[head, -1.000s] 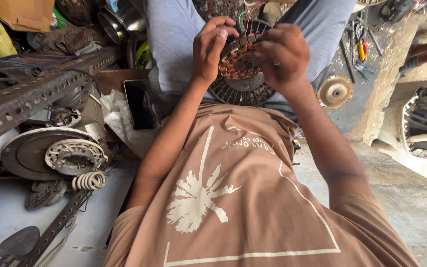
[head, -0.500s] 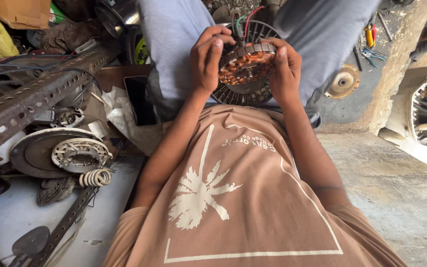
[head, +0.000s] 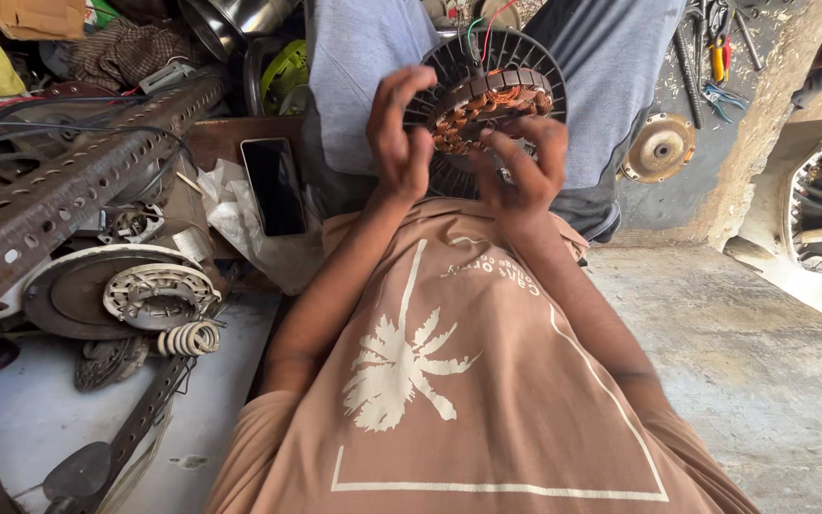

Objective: The person sits on the floor in a workshop and repairs a fan motor stator. They use a screwdriver to adjust copper windings and a pair of scissors to trim wires. The person works on the stator held in their lap, manipulating the internal components with tools.

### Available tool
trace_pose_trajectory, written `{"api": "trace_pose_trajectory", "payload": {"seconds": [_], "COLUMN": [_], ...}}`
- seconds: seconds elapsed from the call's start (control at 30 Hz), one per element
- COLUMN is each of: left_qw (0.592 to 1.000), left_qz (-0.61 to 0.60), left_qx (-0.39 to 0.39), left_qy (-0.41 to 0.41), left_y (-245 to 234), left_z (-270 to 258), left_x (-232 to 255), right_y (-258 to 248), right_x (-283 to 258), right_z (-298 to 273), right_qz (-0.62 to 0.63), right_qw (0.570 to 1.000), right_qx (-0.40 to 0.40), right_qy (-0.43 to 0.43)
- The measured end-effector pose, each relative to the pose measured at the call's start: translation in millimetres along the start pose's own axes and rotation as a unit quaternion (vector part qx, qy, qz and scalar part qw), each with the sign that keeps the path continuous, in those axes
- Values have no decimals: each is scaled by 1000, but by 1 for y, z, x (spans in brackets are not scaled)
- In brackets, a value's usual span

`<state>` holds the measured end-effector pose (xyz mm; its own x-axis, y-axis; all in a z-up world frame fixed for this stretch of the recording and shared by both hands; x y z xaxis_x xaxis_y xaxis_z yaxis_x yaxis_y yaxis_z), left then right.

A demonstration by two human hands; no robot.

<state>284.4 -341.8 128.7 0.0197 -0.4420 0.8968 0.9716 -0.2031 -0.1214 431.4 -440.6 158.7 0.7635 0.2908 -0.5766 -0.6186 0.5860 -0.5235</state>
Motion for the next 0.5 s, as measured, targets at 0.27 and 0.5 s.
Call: {"api": "trace_pose_trajectory", "payload": {"seconds": [0.27, 0.5], "left_qw": [989, 983], "left_qz": [138, 162], "left_qx": [5, 17], "left_qy": [60, 84], "left_y": [-2, -6], "left_z": [-23, -18], "left_x": [23, 40], "right_y": [-13, -8], "right_x": [-7, -15], "right_z": [0, 14], "right_qz": [41, -7], "right_qw": [999, 999], "right_qx": [6, 6], "right_qy": [-24, -44]}}
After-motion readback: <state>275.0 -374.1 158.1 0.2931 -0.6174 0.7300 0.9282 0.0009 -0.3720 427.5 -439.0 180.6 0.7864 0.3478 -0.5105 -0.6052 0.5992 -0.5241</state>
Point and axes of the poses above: each hand's wrist, its own z-axis towards the middle knuckle, its own y-axis out of the palm, x = y × z, the point moved 3 cm from there along z, towards the middle knuckle, and after that the axes turned 3 degrees about -y, right-handed, at the moved point
